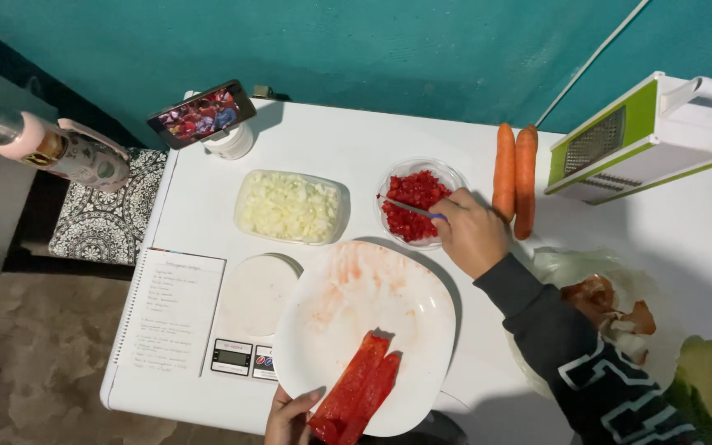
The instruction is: Chop a red pepper into small pieces on a white plate using a knife.
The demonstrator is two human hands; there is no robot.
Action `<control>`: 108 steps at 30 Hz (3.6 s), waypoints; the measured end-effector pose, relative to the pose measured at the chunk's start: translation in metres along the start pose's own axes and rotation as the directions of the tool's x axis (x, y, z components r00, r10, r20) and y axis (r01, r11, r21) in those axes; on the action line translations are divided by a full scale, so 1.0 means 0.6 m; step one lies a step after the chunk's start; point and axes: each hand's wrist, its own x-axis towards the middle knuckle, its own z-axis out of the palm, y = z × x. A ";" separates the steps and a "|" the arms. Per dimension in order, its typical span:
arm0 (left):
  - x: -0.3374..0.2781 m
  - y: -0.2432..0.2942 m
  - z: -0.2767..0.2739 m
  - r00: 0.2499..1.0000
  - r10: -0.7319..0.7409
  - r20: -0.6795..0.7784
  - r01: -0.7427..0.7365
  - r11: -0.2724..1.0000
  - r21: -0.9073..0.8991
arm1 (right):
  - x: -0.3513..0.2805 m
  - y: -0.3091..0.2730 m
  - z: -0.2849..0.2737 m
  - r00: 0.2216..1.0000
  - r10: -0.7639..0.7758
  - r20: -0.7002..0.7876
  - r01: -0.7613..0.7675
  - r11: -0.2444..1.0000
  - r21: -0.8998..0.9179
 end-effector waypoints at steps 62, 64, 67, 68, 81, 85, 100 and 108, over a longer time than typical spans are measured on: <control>0.011 -0.067 -0.058 0.971 -0.041 0.236 0.056 0.997 -0.056 | -0.122 0.033 0.033 0.984 0.050 -0.169 -0.056 0.998 -0.034; -0.047 -0.022 0.001 0.986 -0.089 0.141 0.098 0.993 -0.060 | -0.134 0.024 0.033 0.980 0.078 -0.183 -0.083 0.996 -0.023; -0.071 0.012 0.034 0.992 -0.110 0.059 0.114 0.991 -0.070 | -0.121 0.004 0.024 0.959 0.121 -0.256 -0.106 0.992 0.070; -0.080 0.010 0.028 0.993 -0.106 0.055 0.110 0.992 -0.064 | -0.128 -0.007 0.020 0.943 0.161 -0.292 -0.119 0.980 0.158; 0.005 -0.040 0.005 0.984 -0.023 0.176 0.000 0.991 0.131 | -0.235 -0.068 -0.009 0.900 0.429 -0.073 -0.341 0.799 0.495; 0.119 -0.119 -0.081 0.959 0.053 0.279 -0.087 0.990 0.110 | -0.283 -0.075 -0.006 0.856 0.514 -0.058 -0.399 0.727 0.558; 0.038 -0.030 0.029 0.959 -0.154 0.238 0.079 0.952 0.297 | -0.407 -0.099 0.051 0.733 0.678 -0.051 -0.508 0.596 0.621; 0.082 -0.053 -0.018 0.951 -0.127 0.283 -0.005 0.906 0.423 | -0.422 -0.130 0.058 0.753 0.658 0.006 -0.651 0.743 0.158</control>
